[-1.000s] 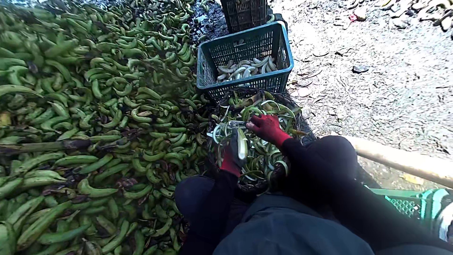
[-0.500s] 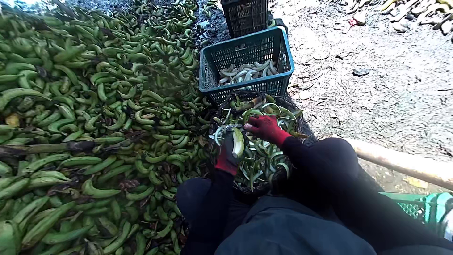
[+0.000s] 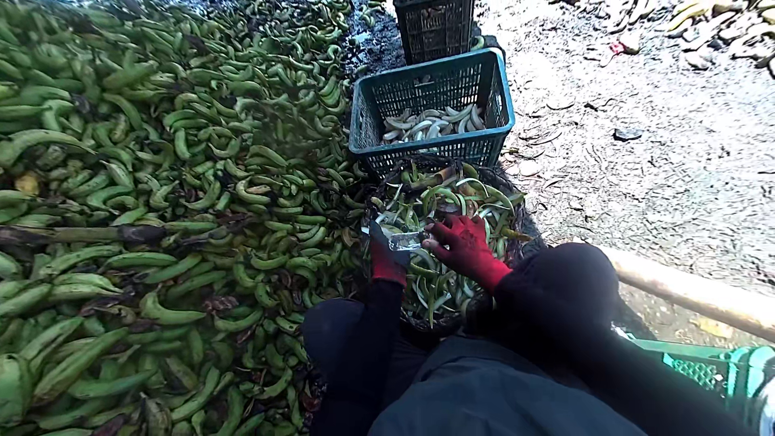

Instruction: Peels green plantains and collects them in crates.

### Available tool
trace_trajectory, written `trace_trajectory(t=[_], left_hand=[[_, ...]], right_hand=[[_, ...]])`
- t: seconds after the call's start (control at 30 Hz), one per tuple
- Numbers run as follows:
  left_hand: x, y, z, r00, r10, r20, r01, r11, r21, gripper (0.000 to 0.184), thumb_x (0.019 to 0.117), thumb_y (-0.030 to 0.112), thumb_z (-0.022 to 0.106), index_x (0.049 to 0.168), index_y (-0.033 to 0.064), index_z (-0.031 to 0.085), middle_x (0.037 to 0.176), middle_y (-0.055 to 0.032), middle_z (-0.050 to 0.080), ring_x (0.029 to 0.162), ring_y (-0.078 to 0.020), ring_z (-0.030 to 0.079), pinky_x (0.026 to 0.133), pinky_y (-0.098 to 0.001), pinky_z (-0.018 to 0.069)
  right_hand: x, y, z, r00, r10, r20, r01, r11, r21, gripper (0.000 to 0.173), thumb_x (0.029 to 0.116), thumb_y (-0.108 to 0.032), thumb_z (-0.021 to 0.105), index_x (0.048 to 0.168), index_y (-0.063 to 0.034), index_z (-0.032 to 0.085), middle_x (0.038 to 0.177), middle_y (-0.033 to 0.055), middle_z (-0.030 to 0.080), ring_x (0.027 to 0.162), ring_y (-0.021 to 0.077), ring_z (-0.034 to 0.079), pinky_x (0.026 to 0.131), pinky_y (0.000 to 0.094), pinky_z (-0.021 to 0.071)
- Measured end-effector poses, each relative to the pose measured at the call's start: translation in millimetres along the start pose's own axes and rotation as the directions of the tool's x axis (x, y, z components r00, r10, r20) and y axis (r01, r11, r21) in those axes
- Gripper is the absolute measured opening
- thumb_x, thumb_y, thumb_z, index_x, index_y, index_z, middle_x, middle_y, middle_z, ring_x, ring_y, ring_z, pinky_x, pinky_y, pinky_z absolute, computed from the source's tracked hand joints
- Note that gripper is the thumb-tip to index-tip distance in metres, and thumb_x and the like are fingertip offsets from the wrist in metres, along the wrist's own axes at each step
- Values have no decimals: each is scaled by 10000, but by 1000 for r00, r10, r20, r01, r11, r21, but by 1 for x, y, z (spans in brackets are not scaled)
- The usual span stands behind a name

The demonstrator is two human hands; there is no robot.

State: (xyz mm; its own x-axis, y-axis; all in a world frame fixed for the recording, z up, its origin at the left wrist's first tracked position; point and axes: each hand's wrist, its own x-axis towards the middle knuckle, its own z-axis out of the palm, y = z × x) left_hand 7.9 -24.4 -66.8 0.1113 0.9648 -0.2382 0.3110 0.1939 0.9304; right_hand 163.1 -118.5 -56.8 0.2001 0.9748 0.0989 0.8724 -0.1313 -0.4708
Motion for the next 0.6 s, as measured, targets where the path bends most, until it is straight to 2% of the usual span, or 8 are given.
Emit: trace_trajectory(t=[0.07,0.13,0.27,0.37,0.43,0.47,0.53,0.6], left_hand=[[-11,6,-1,998,54,38,-56,997,52,467,1100,399,383,1479,147,486,1389,-150,581,1227,-288,580,978,-539,501],[-10,3,1,993,24,115,-12,995,-100,535,1087,532,314,1421,182,541,1304,-84,623,1133,-205,608,920,-464,535],[0,1,0,986,-100,134,121,980,-157,617,1073,595,272,1392,150,556,1262,-115,632,1092,-228,612,892,-476,531],[-3,1,-7,951,9,309,-12,1000,7,545,1105,498,285,1418,132,540,1267,-138,625,1089,-233,622,902,-464,546],[-5,2,-9,865,65,497,-125,988,88,568,1105,498,261,1485,151,501,1342,-126,619,1175,-213,621,995,-457,523],[-4,1,-9,845,80,529,-143,987,79,542,1111,465,268,1480,149,510,1301,-113,646,1126,-194,646,970,-428,542],[2,-2,-6,905,26,425,1,998,-64,522,1101,500,287,1338,145,586,1029,-91,695,819,-187,673,705,-384,585],[8,-4,-9,952,-22,306,99,966,-238,552,1073,574,319,1368,176,561,1092,-77,668,892,-181,642,750,-394,563]], right_hand=[[12,8,1,998,29,62,-31,999,33,488,1011,-630,458,1247,-277,699,1173,130,679,1119,363,620,997,659,410],[24,13,-2,992,53,118,-60,996,61,502,1031,-626,409,1250,-280,697,1154,123,685,1125,354,624,993,656,419],[32,11,-5,992,46,117,-45,999,-8,501,1028,-637,390,1229,-294,695,1150,121,681,1126,356,620,990,653,416],[51,16,-15,967,114,227,-130,990,58,538,1044,-638,345,1238,-281,697,1148,104,704,1132,339,640,988,672,415],[67,25,-21,929,203,309,-246,963,106,588,1048,-650,330,1203,-225,706,1123,121,727,1121,352,659,969,698,416],[70,27,-23,922,233,310,-277,955,107,592,1049,-646,338,1149,-186,698,1090,138,717,1097,362,654,949,690,412],[59,22,-21,962,207,180,-226,970,87,558,1040,-635,381,1162,-194,702,1087,137,702,1081,359,653,947,667,438],[29,12,-6,999,38,-26,-37,998,49,509,1011,-627,441,1195,-225,693,1118,133,672,1083,353,629,972,649,433]])
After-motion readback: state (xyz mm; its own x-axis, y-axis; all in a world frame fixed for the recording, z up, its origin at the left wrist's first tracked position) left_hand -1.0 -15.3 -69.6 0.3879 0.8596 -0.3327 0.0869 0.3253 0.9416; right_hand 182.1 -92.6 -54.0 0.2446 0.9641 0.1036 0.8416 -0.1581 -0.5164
